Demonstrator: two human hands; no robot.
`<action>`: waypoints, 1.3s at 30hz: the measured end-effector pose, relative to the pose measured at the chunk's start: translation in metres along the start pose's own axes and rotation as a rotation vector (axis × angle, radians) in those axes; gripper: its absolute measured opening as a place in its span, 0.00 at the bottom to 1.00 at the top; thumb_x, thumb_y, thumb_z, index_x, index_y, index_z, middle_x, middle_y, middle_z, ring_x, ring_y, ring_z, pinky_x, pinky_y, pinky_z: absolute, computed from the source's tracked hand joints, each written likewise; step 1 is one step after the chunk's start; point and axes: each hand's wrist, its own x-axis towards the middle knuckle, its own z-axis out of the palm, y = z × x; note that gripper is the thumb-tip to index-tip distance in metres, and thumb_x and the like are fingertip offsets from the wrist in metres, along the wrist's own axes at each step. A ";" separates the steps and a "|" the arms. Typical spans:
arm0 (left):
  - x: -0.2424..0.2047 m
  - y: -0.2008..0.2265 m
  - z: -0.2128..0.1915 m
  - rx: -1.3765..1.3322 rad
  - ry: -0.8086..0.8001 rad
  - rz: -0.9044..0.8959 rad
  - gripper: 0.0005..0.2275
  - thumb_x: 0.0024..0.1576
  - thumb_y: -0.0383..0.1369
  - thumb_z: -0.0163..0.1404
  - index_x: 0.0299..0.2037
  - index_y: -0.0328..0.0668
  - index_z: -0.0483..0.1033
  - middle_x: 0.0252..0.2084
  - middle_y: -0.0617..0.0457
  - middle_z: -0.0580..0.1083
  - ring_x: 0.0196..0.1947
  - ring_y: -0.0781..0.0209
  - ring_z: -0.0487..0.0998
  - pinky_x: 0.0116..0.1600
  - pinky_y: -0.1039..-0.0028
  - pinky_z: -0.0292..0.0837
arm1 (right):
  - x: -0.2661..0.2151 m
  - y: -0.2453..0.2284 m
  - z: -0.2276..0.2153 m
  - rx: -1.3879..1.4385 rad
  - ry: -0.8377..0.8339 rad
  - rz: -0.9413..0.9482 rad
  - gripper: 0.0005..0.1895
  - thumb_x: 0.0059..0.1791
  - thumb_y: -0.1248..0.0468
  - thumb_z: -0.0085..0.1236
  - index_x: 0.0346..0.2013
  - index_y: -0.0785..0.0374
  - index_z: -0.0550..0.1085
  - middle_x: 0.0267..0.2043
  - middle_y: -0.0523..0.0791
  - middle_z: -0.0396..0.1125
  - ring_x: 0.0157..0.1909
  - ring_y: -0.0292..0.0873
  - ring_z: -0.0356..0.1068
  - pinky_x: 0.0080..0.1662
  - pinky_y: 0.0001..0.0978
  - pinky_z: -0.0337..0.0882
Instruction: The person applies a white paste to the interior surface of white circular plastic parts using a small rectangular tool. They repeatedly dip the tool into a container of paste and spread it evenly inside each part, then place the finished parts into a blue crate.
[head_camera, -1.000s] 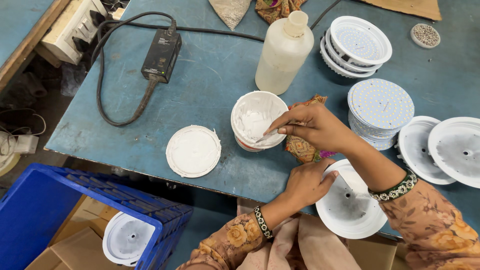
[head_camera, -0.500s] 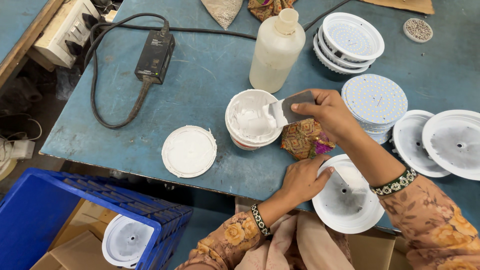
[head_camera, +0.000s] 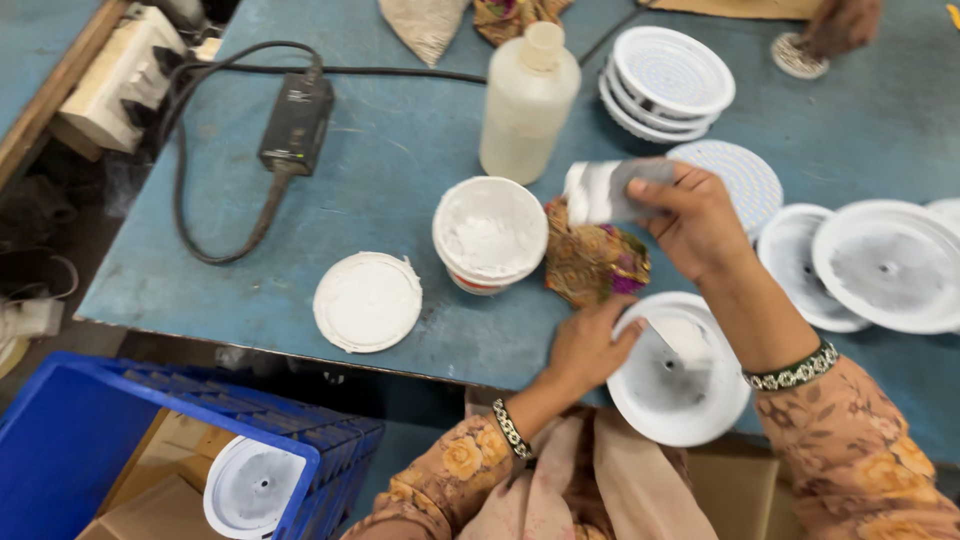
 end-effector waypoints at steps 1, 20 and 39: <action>0.000 0.000 0.001 0.008 0.012 -0.011 0.14 0.61 0.42 0.51 0.52 0.45 0.76 0.39 0.41 0.79 0.40 0.41 0.80 0.43 0.56 0.74 | -0.006 -0.006 -0.009 0.062 0.024 -0.030 0.09 0.53 0.71 0.57 0.47 0.71 0.75 0.46 0.49 0.75 0.46 0.42 0.77 0.54 0.36 0.76; -0.062 0.227 -0.080 0.166 -0.777 0.997 0.12 0.62 0.31 0.50 0.56 0.48 0.78 0.50 0.54 0.78 0.48 0.54 0.81 0.49 0.66 0.75 | -0.193 0.024 -0.139 0.303 0.357 -0.107 0.13 0.56 0.69 0.53 0.56 0.69 0.72 0.54 0.50 0.73 0.56 0.47 0.74 0.62 0.45 0.73; -0.021 0.232 -0.043 0.163 -0.911 0.233 0.09 0.65 0.39 0.47 0.47 0.57 0.81 0.35 0.61 0.81 0.32 0.63 0.83 0.37 0.71 0.77 | -0.207 0.043 -0.134 0.226 0.398 -0.057 0.10 0.53 0.71 0.53 0.47 0.67 0.77 0.49 0.49 0.76 0.51 0.47 0.77 0.55 0.45 0.76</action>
